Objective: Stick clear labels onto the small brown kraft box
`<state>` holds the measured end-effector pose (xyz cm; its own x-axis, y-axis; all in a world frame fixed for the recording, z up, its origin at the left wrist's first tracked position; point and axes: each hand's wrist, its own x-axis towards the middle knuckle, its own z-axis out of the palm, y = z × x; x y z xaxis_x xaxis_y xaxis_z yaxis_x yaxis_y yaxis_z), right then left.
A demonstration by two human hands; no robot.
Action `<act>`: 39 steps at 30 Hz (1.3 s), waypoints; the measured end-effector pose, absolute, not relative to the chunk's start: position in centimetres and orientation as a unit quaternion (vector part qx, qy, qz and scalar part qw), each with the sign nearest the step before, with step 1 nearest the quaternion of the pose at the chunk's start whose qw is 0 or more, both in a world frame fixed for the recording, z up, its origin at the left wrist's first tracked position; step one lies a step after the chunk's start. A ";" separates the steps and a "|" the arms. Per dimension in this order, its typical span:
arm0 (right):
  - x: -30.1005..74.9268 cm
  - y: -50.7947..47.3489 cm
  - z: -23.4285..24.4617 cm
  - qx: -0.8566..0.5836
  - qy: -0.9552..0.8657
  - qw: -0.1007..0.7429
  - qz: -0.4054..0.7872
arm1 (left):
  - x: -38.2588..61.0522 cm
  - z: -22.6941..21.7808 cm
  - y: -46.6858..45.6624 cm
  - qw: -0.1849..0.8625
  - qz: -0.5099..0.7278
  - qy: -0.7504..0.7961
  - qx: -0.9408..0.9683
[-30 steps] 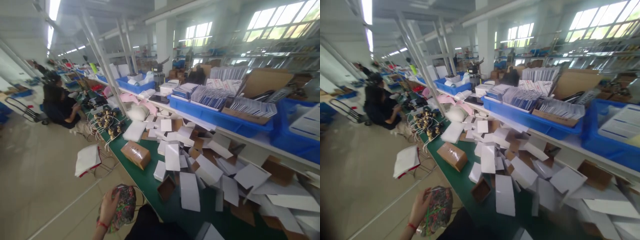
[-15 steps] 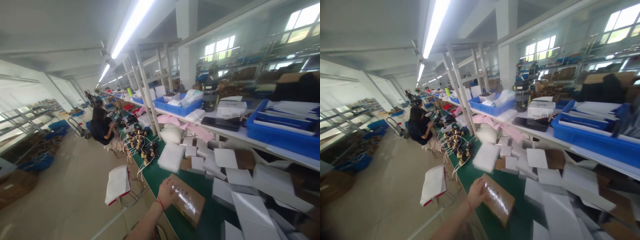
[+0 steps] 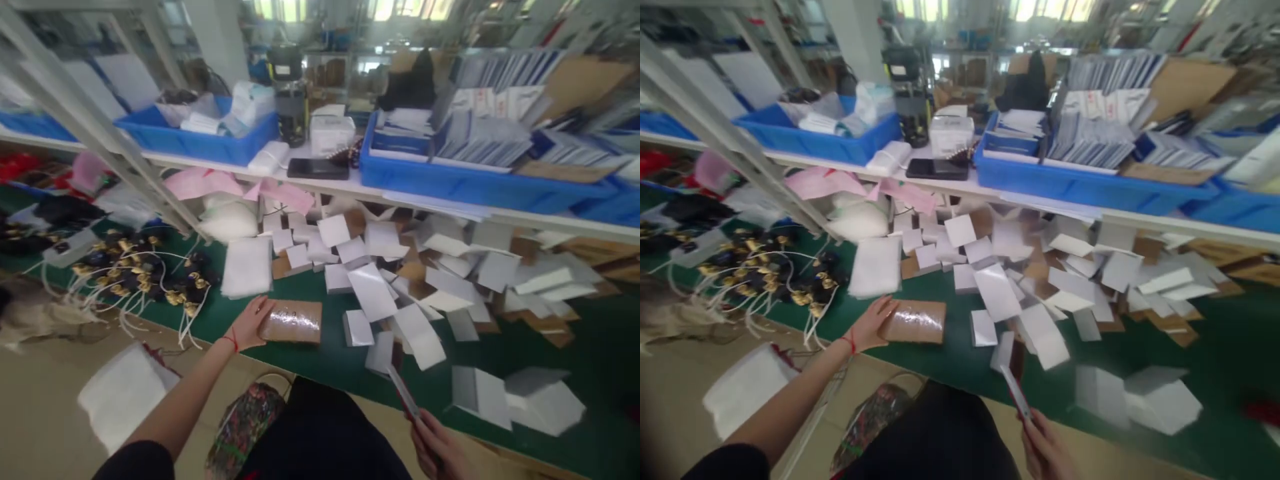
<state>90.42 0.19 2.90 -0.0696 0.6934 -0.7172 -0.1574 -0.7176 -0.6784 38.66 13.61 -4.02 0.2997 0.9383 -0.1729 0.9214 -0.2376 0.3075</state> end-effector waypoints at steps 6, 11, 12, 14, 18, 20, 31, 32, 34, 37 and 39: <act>86.2 1.5 1.6 -0.579 -0.252 0.318 0.707 | 40.8 -5.4 10.7 0.080 0.092 0.658 0.743; 84.1 1.5 0.7 -0.582 -0.253 0.372 0.677 | 42.5 -6.0 9.6 0.032 0.110 0.692 0.713; 83.6 1.5 0.6 -0.575 -0.240 0.381 0.683 | 42.7 -5.9 9.5 0.029 0.112 0.691 0.714; 82.5 1.5 0.6 -0.571 -0.207 0.396 0.689 | 42.7 -5.6 9.4 0.024 0.110 0.684 0.720; 79.2 1.7 0.9 -0.568 -0.145 0.433 0.685 | 42.0 -4.7 9.3 0.033 0.098 0.658 0.746; 76.9 1.8 0.8 -0.558 -0.112 0.456 0.684 | 41.4 -4.3 9.3 0.045 0.096 0.644 0.757; 64.7 0.6 -1.0 -0.636 -0.085 0.466 0.610 | 39.2 -3.7 9.8 0.100 0.072 0.607 0.785; 64.5 0.5 -0.9 -0.647 -0.096 0.458 0.602 | 39.1 -3.8 9.9 0.102 0.072 0.605 0.787; 64.4 0.5 -0.8 -0.667 -0.119 0.447 0.584 | 38.9 -3.7 10.1 0.104 0.069 0.600 0.790; 64.9 1.4 -1.0 -0.673 -0.142 0.456 0.565 | 38.8 -3.6 10.3 0.097 0.062 0.595 0.796; 65.5 2.3 -1.4 -0.661 -0.158 0.465 0.567 | 38.9 -3.4 10.4 0.088 0.055 0.595 0.797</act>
<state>65.46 2.30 -1.40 0.3076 0.7365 -0.6025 -0.3181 -0.5172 -0.7946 38.94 10.44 -3.40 0.2862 0.9580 -0.0175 0.9385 -0.2766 0.2065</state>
